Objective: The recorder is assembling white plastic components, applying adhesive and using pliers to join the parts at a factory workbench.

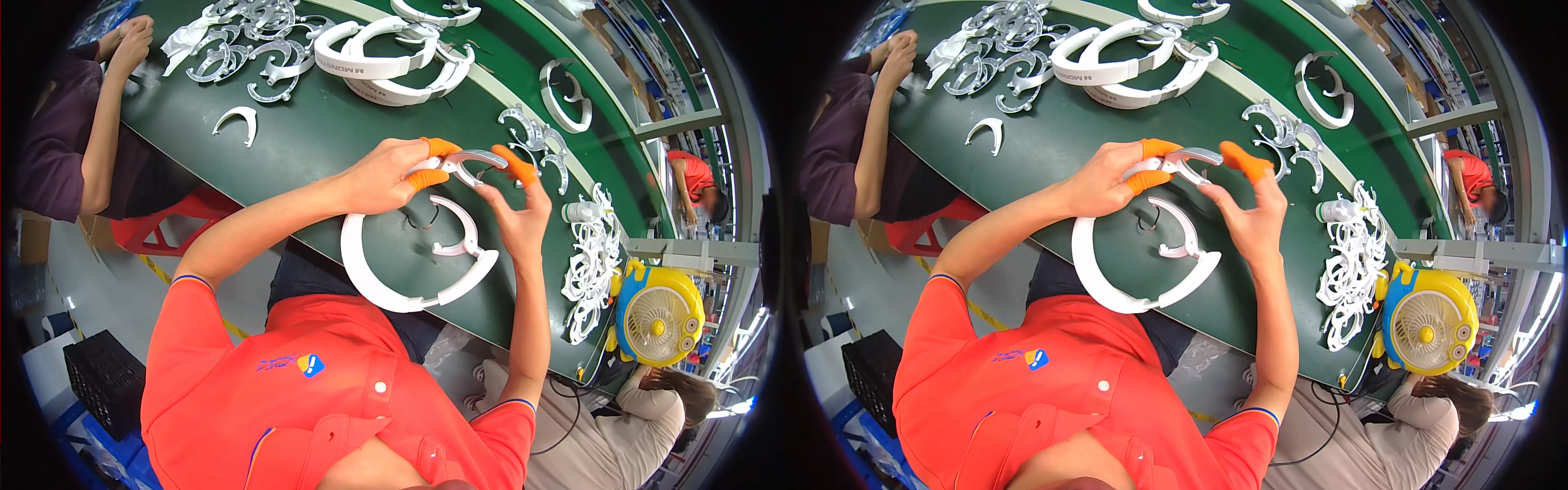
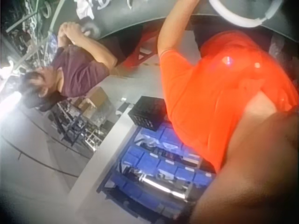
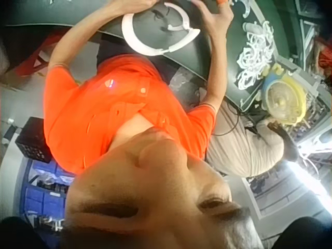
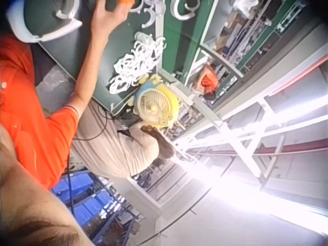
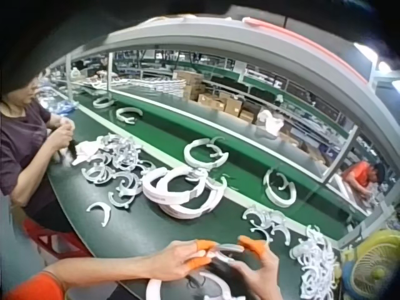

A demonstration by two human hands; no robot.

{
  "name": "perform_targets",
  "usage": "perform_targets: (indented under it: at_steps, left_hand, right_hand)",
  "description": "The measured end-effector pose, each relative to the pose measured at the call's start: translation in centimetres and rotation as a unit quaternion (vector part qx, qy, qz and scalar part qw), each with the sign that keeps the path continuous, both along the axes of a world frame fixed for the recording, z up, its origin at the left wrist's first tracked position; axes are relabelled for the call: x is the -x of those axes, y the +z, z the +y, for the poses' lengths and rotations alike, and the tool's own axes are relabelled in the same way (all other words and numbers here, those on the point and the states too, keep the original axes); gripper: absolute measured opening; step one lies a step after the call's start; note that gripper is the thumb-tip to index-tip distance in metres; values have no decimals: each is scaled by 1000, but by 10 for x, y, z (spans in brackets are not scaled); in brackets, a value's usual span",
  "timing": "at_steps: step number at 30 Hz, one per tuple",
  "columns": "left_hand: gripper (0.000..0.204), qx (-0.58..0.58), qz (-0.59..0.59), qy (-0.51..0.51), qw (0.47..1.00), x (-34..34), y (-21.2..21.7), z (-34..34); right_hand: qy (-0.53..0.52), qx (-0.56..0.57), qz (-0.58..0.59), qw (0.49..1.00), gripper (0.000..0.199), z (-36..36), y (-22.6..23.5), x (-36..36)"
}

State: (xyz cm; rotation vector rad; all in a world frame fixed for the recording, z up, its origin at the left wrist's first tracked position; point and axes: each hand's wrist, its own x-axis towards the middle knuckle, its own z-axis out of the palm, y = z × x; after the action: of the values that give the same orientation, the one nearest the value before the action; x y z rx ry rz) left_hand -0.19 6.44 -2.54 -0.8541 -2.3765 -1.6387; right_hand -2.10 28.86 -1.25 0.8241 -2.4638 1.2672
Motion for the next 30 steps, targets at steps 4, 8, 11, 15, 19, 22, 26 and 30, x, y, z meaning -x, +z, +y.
perform_targets:
  at_steps: [4,8,11,15,19,22,26,30]
  left_hand:
    - [37,10,-25,-8,1000,-1,2,3]
    - [36,17,6,-6,1000,-1,-2,4]
    - [35,19,-19,-11,1000,-3,-4,6]
    - [36,42,-20,-6,999,-6,-3,7]
    - [27,131,23,-18,991,-4,-5,9]
    - [21,130,17,-5,991,-6,0,13]
    - [23,113,-9,-4,994,-5,-2,16]
    - [32,33,-69,19,997,33,17,26]
  right_hand:
    - [-12,43,65,997,41,-12,16,-2]
    - [21,42,81,996,18,-17,19,-1]
    - [30,46,63,997,18,-12,14,-5]
    - [32,77,7,997,17,-14,11,-3]
    - [32,67,17,997,13,-21,11,-5]
    - [40,36,68,996,10,-21,10,-4]
    - [39,19,42,998,14,-12,5,0]
    - [-71,71,0,995,48,31,16,2]
